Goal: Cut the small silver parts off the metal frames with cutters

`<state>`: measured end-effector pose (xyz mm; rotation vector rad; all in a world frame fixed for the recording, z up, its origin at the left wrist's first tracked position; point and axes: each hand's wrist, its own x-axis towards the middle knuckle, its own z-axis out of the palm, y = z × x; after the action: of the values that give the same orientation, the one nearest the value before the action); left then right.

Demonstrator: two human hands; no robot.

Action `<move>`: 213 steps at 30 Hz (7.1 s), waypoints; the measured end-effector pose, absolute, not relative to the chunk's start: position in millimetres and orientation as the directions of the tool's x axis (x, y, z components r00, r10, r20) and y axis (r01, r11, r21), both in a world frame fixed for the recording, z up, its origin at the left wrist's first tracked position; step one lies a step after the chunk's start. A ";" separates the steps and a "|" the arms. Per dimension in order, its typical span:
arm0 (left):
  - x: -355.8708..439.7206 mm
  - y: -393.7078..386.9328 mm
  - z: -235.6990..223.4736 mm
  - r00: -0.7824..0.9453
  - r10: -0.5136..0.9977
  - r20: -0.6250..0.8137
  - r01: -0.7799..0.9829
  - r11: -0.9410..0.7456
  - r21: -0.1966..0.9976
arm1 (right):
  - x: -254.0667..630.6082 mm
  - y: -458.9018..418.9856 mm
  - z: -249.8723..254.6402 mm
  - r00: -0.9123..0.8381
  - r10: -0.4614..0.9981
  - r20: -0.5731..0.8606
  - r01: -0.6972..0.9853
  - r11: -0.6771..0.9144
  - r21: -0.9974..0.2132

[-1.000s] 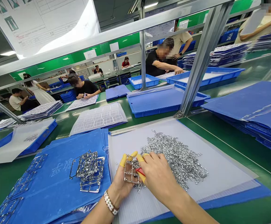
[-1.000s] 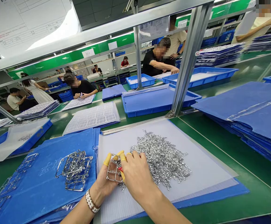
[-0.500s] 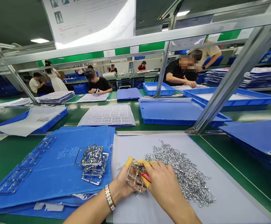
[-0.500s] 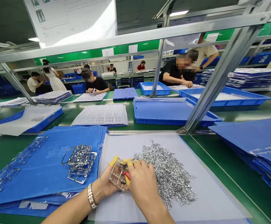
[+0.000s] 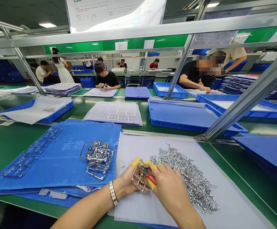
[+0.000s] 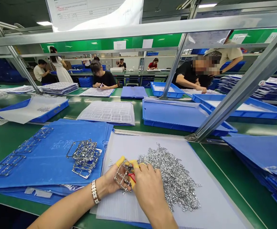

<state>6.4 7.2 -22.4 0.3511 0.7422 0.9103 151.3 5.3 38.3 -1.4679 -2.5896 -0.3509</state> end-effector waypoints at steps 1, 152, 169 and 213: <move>6.5 6.9 -22.1 0.383 0.813 -0.439 -0.578 0.582 0.573 | 150.9 4.8 39.4 -0.515 0.824 0.234 0.857 0.496 0.142; 0.9 5.1 -6.0 0.224 0.929 -0.295 -0.788 0.350 0.506 | 142.5 -7.9 41.3 -0.435 0.877 0.202 0.884 0.459 -0.090; 3.5 4.2 -13.8 0.163 0.919 -0.360 -0.748 0.353 0.562 | 140.6 12.6 43.6 -0.414 0.903 0.119 0.902 0.424 -0.078; -2.0 5.0 -2.4 0.166 0.934 -0.315 -0.764 0.324 0.558 | 145.5 -19.7 24.8 -0.412 0.904 0.114 0.899 0.424 -0.111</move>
<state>-2.0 5.0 -2.4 0.2979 0.6829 1.2347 145.5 -19.7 24.8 -1.6061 -2.5159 0.0481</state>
